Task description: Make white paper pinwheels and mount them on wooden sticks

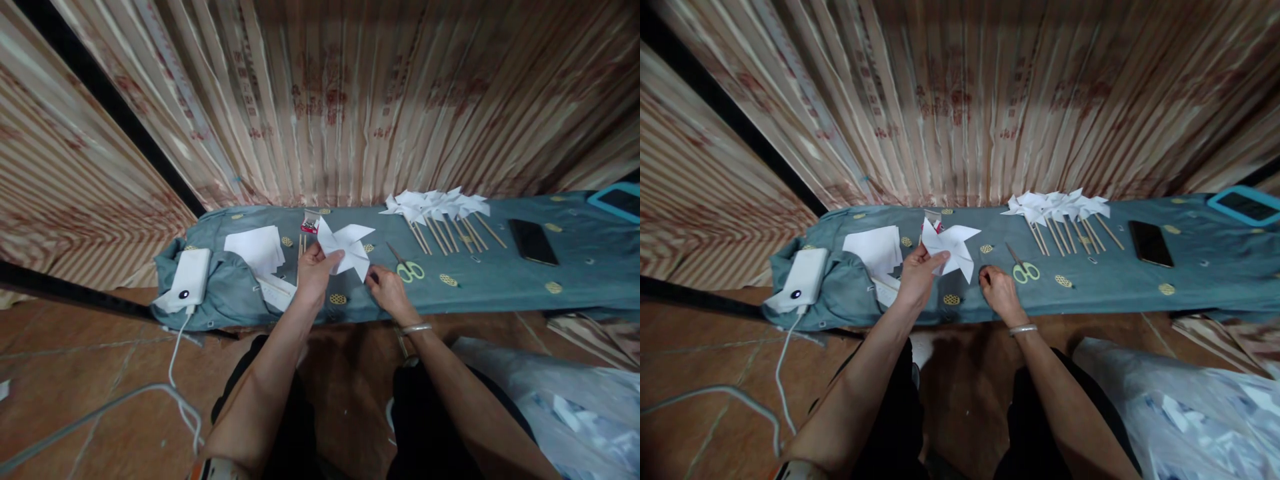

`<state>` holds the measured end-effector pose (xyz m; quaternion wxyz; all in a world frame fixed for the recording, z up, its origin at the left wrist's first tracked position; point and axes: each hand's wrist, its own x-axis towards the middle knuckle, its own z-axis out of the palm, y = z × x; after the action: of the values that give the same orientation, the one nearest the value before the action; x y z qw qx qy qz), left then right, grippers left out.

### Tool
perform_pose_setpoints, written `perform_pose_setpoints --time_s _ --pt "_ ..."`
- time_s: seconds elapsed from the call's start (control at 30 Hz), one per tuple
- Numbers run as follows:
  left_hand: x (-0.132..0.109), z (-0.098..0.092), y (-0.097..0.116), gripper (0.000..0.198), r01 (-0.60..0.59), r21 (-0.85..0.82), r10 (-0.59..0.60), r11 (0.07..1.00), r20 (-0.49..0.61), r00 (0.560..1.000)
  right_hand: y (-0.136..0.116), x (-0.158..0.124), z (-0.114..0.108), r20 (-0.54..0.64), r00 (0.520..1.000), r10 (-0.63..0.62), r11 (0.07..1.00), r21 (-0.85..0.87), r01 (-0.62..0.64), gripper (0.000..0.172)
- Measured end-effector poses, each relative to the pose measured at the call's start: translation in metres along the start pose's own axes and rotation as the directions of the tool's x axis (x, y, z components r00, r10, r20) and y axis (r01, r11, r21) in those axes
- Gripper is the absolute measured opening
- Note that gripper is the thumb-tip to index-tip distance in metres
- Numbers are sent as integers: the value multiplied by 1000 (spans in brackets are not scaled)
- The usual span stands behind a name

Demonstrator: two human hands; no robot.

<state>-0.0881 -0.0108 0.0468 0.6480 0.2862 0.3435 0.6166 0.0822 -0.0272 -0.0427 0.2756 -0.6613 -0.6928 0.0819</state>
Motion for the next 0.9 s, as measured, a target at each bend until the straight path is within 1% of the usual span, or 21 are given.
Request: perform_pose_setpoints --time_s 0.13,0.27,0.4,0.6,0.7,0.8,0.83,0.87,0.9 --pt "-2 -1 0 37 8 19 -8 1000 4 1000 1 1 -1 -9 1000 27 1000 8 -27 13" --pt "-2 -2 0 40 11 58 -12 998 9 1000 1 0 -3 -14 1000 23 1000 16 -23 13" --pt "-3 -2 -1 41 19 51 -20 998 18 1000 0 -2 -7 -17 999 27 998 52 -26 14" --pt "-2 0 -6 41 18 59 -20 998 26 999 4 -2 -8 -40 995 89 978 192 -80 14" --pt "-1 1 -8 40 10 65 -11 998 21 1000 10 1 -15 -62 987 149 950 287 -125 11" --pt "0 2 -10 37 8 73 -9 997 17 1000 7 3 -37 -115 974 197 892 433 -130 14" --pt "-1 3 -11 36 8 72 -10 997 18 1000 2 2 -47 -159 963 218 806 586 -86 14" --pt "-1 4 -11 36 9 71 -10 997 21 1000 -4 0 -57 -191 957 220 725 688 -29 14" --pt "-1 5 -12 36 9 72 -11 997 24 1000 -12 -2 -67 -216 953 211 682 732 15 15"
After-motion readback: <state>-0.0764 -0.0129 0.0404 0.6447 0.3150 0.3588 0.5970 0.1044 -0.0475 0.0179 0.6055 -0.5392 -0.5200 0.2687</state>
